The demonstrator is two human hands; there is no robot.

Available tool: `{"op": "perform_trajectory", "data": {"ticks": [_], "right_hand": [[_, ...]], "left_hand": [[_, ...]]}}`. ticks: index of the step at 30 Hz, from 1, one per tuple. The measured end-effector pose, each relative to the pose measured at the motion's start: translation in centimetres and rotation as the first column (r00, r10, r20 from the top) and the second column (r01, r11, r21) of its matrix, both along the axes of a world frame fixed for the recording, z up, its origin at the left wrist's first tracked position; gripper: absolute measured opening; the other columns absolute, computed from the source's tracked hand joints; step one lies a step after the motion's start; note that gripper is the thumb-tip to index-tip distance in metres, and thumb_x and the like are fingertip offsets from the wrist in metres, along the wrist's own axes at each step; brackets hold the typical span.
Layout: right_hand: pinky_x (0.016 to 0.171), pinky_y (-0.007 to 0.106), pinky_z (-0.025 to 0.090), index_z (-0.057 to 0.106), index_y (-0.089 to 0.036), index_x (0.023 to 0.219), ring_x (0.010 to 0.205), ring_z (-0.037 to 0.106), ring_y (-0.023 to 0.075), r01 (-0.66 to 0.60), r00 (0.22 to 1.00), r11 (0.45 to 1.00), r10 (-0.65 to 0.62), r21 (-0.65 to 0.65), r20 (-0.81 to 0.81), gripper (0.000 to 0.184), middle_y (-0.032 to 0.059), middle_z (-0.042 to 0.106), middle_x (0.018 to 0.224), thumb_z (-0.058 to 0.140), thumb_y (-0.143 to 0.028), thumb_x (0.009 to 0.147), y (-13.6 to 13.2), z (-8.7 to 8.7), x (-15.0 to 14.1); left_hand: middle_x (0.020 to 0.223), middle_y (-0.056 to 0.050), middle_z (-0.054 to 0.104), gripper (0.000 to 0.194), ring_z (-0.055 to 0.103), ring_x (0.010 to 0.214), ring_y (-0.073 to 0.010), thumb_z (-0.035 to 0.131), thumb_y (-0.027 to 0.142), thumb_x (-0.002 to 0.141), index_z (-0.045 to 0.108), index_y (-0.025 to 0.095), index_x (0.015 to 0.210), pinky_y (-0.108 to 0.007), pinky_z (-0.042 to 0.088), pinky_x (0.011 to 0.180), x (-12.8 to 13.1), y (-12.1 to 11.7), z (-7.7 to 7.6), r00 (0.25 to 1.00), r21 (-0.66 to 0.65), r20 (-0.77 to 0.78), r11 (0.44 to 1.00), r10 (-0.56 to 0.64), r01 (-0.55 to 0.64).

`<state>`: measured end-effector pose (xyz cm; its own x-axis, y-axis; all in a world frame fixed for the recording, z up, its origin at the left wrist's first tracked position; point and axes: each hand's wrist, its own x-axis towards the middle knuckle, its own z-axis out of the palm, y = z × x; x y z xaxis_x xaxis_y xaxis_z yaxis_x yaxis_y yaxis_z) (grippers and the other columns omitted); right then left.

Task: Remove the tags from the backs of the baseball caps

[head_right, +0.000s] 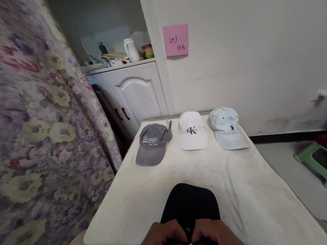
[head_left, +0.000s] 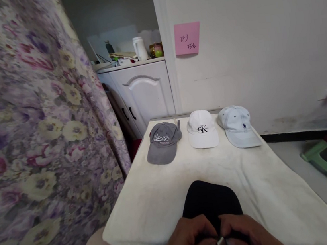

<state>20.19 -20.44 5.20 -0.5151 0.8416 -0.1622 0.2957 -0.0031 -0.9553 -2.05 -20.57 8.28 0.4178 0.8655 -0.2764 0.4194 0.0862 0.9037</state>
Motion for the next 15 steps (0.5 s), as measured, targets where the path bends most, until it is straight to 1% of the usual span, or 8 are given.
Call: {"op": "perform_trajectory", "data": {"ticks": [3, 6, 11, 15], "right_hand": [[0.089, 0.043, 0.045, 0.063, -0.025, 0.089, 0.096, 0.062, 0.0297, -0.002, 0.999, 1.000, 0.003, 0.013, -0.040, 0.017, 0.0060, 0.069, 0.094, 0.056, -0.041, 0.087, 0.24, 0.29, 0.12], [0.083, 0.040, 0.046, 0.056, -0.024, 0.082, 0.088, 0.061, 0.0272, -0.011, 0.996, 1.000, 0.013, 0.023, -0.088, 0.023, 0.0052, 0.066, 0.088, 0.053, -0.045, 0.090, 0.27, 0.33, 0.12], [0.087, 0.042, 0.046, 0.057, -0.024, 0.084, 0.091, 0.062, 0.0284, -0.033, 0.998, 0.999, 0.033, -0.001, -0.050, 0.022, 0.0059, 0.067, 0.089, 0.053, -0.044, 0.090, -0.07, 0.15, -0.26], [0.091, 0.043, 0.044, 0.061, -0.024, 0.090, 0.098, 0.060, 0.0298, -0.013, 0.998, 1.000, 0.012, -0.011, -0.067, 0.023, 0.0070, 0.066, 0.096, 0.054, -0.047, 0.089, -0.17, 0.02, -0.13]], "left_hand": [[0.073, 0.006, 0.060, 0.008, 0.053, 0.074, -0.0128, 0.064, 0.015, 0.079, 0.070, 0.020, 0.080, -0.023, 0.036, 0.067, -0.23, 0.03, 0.21, 1.000, -0.018, 0.014, 1.000, 0.019, -0.018], [0.073, 0.006, 0.061, 0.006, 0.054, 0.076, -0.0128, 0.065, 0.016, 0.080, 0.071, 0.019, 0.081, -0.023, 0.036, 0.066, -0.25, 0.09, 0.19, 0.999, -0.044, 0.031, 0.999, 0.032, -0.031], [0.070, 0.007, 0.059, 0.007, 0.051, 0.070, -0.0113, 0.065, 0.016, 0.080, 0.071, 0.019, 0.078, -0.022, 0.035, 0.063, 0.36, 0.11, 0.19, 1.000, -0.013, 0.020, 1.000, 0.007, -0.007], [0.068, 0.007, 0.056, 0.008, 0.048, 0.068, -0.0111, 0.064, 0.014, 0.078, 0.070, 0.019, 0.077, -0.021, 0.034, 0.061, 0.32, 0.02, 0.40, 0.999, -0.035, 0.026, 0.999, 0.028, -0.027]]}}
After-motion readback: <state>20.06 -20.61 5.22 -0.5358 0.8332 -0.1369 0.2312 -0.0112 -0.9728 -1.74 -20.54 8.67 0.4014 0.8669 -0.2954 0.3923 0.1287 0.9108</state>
